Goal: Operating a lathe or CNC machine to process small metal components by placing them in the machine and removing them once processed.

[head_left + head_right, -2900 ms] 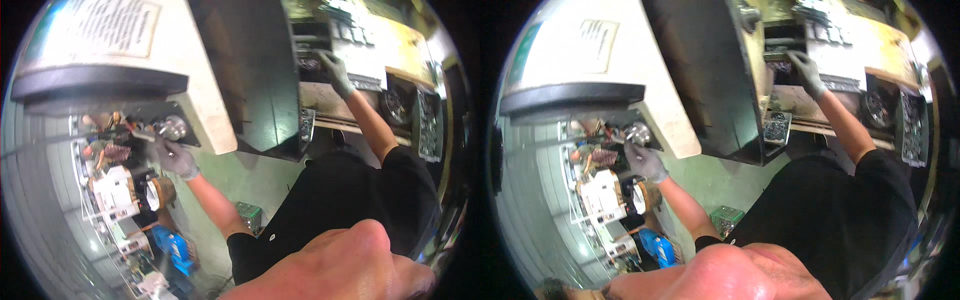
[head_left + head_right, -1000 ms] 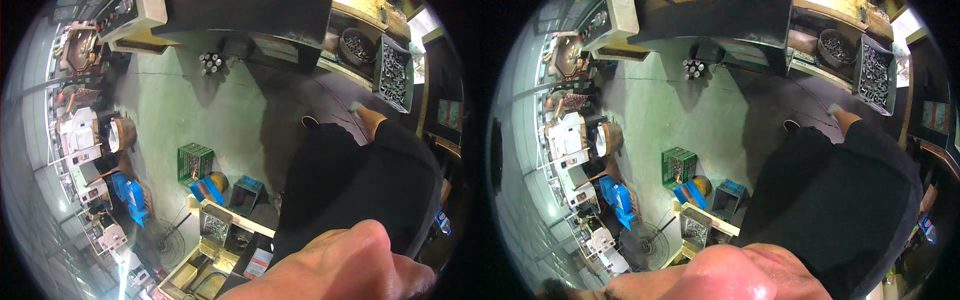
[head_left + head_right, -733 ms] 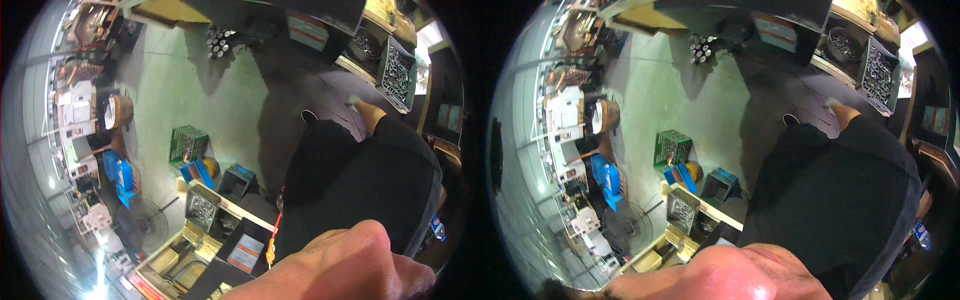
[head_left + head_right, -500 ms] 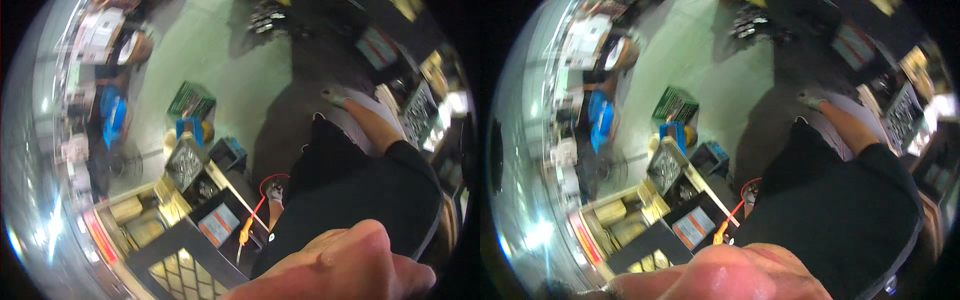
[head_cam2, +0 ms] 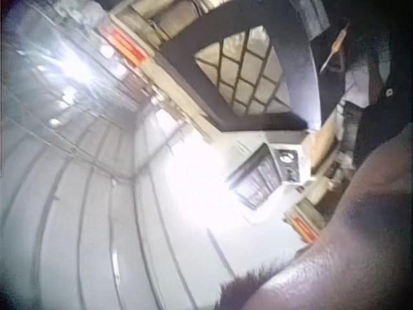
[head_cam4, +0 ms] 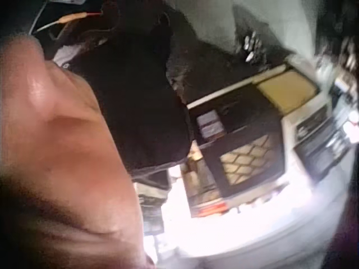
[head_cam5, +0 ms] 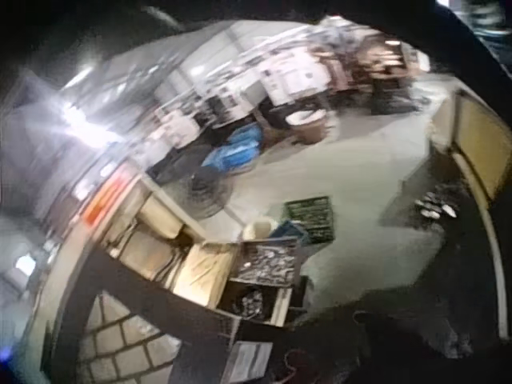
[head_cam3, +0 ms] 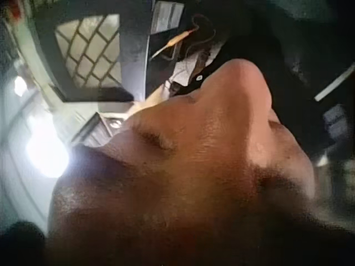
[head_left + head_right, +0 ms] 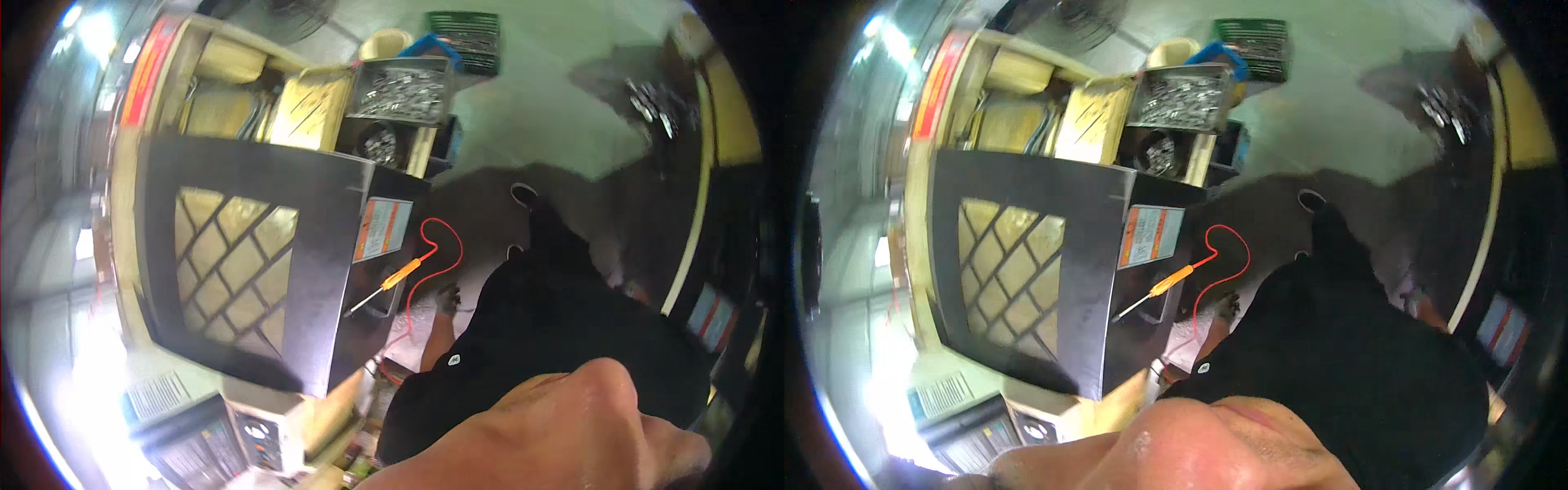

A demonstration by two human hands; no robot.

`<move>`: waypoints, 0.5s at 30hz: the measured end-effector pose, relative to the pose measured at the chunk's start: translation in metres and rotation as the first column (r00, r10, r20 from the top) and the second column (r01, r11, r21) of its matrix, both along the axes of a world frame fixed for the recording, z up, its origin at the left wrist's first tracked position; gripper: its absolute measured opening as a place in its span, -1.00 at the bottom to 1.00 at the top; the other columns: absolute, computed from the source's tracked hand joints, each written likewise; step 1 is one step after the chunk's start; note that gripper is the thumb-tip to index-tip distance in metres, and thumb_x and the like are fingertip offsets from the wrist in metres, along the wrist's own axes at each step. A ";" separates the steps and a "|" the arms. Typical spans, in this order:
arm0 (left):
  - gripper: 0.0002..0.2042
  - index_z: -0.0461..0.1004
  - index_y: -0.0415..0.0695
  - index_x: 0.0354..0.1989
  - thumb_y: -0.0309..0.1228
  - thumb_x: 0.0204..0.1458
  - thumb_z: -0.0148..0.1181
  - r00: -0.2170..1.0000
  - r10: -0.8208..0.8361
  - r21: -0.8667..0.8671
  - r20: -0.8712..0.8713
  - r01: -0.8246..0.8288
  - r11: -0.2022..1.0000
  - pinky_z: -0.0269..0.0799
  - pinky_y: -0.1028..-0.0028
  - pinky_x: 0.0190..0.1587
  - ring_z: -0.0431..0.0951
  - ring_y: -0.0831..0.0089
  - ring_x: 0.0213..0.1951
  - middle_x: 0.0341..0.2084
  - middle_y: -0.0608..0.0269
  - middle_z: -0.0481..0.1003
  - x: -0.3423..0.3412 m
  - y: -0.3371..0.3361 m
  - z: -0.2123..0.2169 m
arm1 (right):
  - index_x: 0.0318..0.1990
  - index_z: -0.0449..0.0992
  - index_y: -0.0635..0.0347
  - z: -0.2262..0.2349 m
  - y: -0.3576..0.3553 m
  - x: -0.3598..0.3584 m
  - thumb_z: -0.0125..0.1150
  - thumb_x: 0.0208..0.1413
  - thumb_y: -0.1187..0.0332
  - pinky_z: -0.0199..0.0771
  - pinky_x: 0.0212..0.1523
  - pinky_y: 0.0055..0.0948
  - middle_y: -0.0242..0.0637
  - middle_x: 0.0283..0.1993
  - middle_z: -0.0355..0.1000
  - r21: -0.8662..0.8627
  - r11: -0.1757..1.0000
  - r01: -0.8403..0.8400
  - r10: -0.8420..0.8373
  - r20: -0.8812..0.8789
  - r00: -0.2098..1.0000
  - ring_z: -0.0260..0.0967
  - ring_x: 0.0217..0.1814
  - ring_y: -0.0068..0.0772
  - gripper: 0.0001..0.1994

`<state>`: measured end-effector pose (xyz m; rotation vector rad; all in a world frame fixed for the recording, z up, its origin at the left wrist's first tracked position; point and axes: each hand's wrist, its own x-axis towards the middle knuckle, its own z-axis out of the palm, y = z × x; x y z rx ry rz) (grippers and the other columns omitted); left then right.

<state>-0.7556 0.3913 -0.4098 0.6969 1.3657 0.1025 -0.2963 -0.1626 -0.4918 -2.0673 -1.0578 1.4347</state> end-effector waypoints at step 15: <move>-0.71 0.46 -0.09 0.01 -0.44 0.08 0.06 0.480 0.853 0.079 0.207 -0.877 0.474 0.29 0.59 -0.63 0.33 0.58 -0.66 -0.36 0.22 0.52 0.082 -0.052 0.083 | 0.09 0.39 0.29 0.152 0.596 0.320 0.04 0.21 0.16 0.37 0.04 -0.43 -0.14 0.01 0.43 0.253 0.782 0.569 -0.594 0.028 0.804 0.38 0.05 -0.33 -0.58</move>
